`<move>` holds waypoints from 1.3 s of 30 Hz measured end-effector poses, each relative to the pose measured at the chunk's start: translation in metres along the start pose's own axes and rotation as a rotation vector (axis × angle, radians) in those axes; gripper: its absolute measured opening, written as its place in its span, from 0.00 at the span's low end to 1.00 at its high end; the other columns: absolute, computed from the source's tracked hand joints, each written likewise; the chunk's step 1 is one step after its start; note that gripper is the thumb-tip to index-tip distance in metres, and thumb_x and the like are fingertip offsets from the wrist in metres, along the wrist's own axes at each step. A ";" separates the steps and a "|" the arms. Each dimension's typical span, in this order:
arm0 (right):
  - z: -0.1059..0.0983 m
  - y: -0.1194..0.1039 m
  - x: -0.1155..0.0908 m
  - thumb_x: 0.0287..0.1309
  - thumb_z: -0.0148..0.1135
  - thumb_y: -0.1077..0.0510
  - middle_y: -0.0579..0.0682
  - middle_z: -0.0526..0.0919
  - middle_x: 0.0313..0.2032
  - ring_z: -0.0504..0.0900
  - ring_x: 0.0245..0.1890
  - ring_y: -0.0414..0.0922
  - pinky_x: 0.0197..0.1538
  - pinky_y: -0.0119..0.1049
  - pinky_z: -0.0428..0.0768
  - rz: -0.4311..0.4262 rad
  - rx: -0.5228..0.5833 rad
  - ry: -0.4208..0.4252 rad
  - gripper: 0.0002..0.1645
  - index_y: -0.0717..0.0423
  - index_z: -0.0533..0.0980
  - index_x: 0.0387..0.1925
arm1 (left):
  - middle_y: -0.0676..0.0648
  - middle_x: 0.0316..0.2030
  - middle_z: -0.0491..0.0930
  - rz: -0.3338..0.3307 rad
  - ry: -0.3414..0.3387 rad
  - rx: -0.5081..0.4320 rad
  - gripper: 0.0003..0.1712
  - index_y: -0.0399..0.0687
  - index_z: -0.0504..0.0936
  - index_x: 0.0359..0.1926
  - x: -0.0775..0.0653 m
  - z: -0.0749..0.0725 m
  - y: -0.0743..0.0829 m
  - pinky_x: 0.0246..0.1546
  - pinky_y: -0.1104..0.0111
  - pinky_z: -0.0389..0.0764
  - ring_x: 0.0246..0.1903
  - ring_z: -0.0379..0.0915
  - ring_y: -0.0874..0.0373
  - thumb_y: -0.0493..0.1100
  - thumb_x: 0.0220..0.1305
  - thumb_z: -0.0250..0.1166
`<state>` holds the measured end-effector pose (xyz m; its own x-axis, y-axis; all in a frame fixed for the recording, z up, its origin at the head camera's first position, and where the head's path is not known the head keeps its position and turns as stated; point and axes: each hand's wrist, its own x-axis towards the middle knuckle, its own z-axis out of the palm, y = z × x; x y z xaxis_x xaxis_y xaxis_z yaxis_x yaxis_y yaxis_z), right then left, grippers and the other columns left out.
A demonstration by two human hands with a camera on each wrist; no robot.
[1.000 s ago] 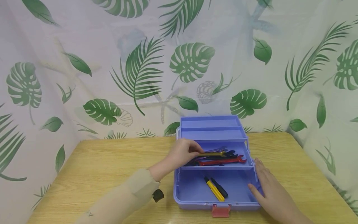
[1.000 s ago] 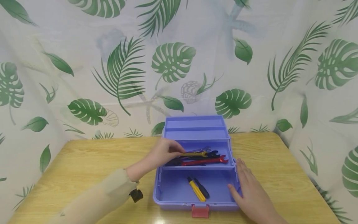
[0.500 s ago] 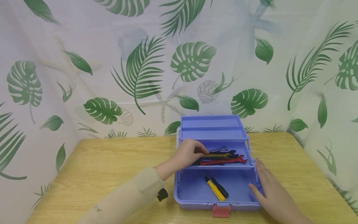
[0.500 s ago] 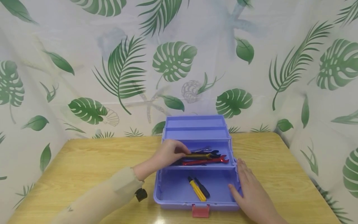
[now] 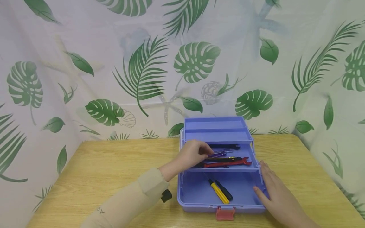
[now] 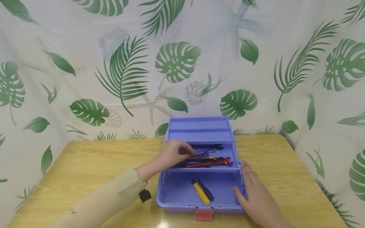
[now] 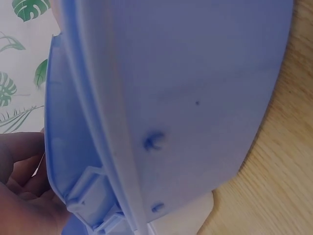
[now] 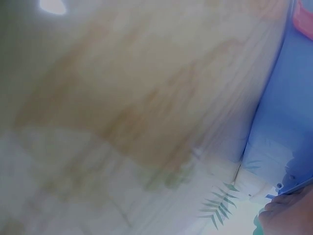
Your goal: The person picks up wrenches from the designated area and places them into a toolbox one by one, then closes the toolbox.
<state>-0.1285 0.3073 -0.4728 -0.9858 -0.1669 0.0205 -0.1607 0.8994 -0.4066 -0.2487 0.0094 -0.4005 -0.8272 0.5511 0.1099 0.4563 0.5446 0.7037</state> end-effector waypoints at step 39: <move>-0.014 -0.004 0.000 0.77 0.57 0.37 0.71 0.48 0.83 0.53 0.81 0.73 0.74 0.75 0.61 -0.019 -0.057 0.025 0.58 0.65 0.40 0.84 | 0.44 0.44 0.92 -0.025 0.122 0.048 0.07 0.42 0.92 0.46 -0.022 -0.057 -0.016 0.45 0.70 0.87 0.42 0.88 0.52 0.35 0.71 0.70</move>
<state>-0.1287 0.3092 -0.4588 -0.9833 -0.1747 0.0507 -0.1813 0.9179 -0.3530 -0.2570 -0.0475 -0.3740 -0.8712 0.4570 0.1794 0.4474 0.5888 0.6731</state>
